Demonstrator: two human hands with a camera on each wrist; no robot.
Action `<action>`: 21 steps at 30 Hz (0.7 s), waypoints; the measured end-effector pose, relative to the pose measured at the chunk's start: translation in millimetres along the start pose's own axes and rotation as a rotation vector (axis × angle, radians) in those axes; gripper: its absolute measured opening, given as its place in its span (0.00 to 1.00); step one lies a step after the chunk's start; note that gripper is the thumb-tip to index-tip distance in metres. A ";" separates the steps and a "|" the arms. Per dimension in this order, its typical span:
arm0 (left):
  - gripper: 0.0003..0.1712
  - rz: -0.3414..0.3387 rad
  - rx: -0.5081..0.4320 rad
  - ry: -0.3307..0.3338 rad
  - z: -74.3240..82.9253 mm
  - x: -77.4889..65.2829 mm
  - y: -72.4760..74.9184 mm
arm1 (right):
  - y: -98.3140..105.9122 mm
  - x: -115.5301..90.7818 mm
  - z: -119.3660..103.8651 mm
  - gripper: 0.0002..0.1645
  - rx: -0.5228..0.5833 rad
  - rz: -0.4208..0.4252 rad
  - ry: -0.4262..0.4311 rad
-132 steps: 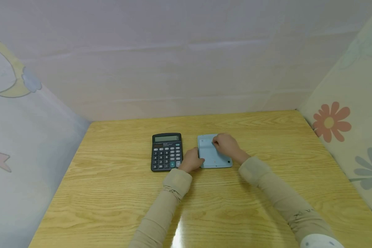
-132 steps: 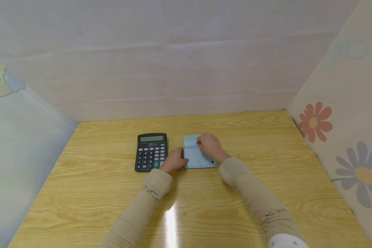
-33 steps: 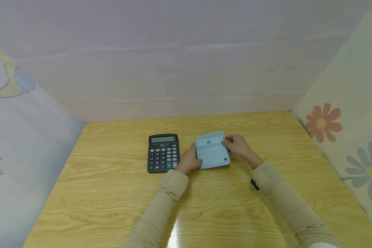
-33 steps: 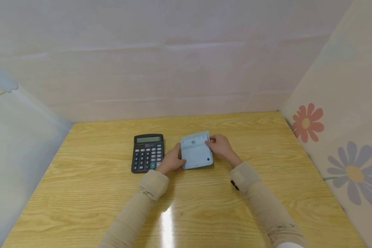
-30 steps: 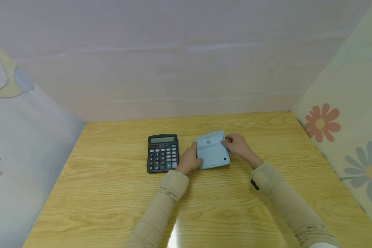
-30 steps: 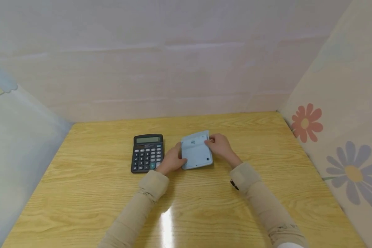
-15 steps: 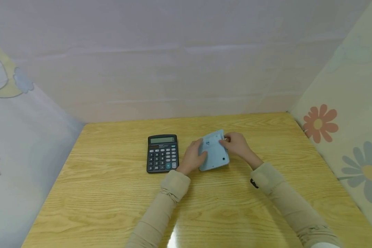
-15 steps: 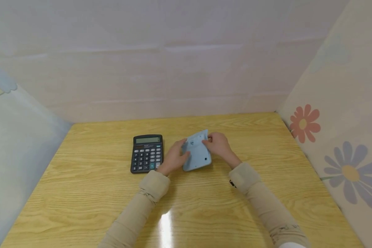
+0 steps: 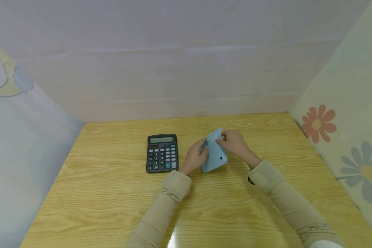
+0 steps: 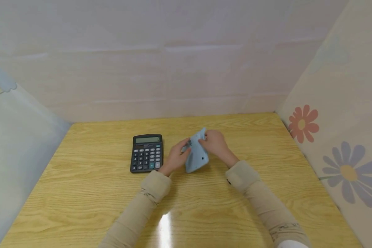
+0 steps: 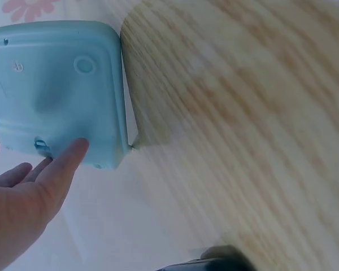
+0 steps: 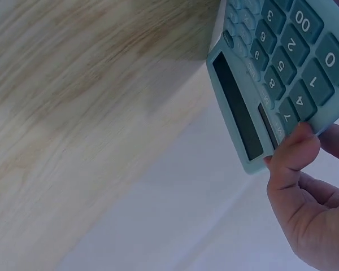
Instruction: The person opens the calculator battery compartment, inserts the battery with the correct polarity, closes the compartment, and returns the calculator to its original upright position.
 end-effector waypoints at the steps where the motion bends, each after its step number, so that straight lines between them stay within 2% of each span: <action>1: 0.25 0.004 -0.007 -0.001 0.3 -0.5 0.0 | 0.4 0.1 -1.4 0.14 0.001 0.011 0.009; 4: 0.25 0.026 -0.028 -0.010 0.6 -2.0 0.0 | 0.1 0.4 -3.7 0.18 0.041 0.052 0.048; 6: 0.25 0.046 -0.037 -0.028 0.2 -2.8 0.2 | -7.0 3.7 2.6 0.20 0.099 0.098 0.102; 11: 0.26 0.083 -0.046 -0.047 -1.0 -3.4 1.9 | -11.2 5.6 0.9 0.14 0.167 0.118 0.146; 12: 0.27 0.087 -0.053 -0.039 -1.2 -3.6 2.2 | -5.9 2.6 -6.7 0.12 0.164 0.101 0.120; 15: 0.27 0.103 -0.064 -0.020 -3.2 -3.4 2.5 | -7.4 3.1 -10.2 0.12 0.197 0.076 0.083; 18: 0.27 0.124 -0.068 -0.002 -4.1 -4.1 3.2 | -10.7 4.0 -10.8 0.20 0.306 0.039 0.021; 21: 0.26 0.142 -0.058 0.003 -4.1 -5.1 4.4 | -16.1 5.7 -10.0 0.21 0.448 0.003 -0.043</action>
Point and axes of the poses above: each hand's wrist, its own x-axis towards the middle knuckle, its own y-axis out of the back of the hand, z = x × y, the point moved 1 cm from there along x, towards the middle knuckle, and after that the axes turned 11 degrees about -x, right-handed, at the moved point
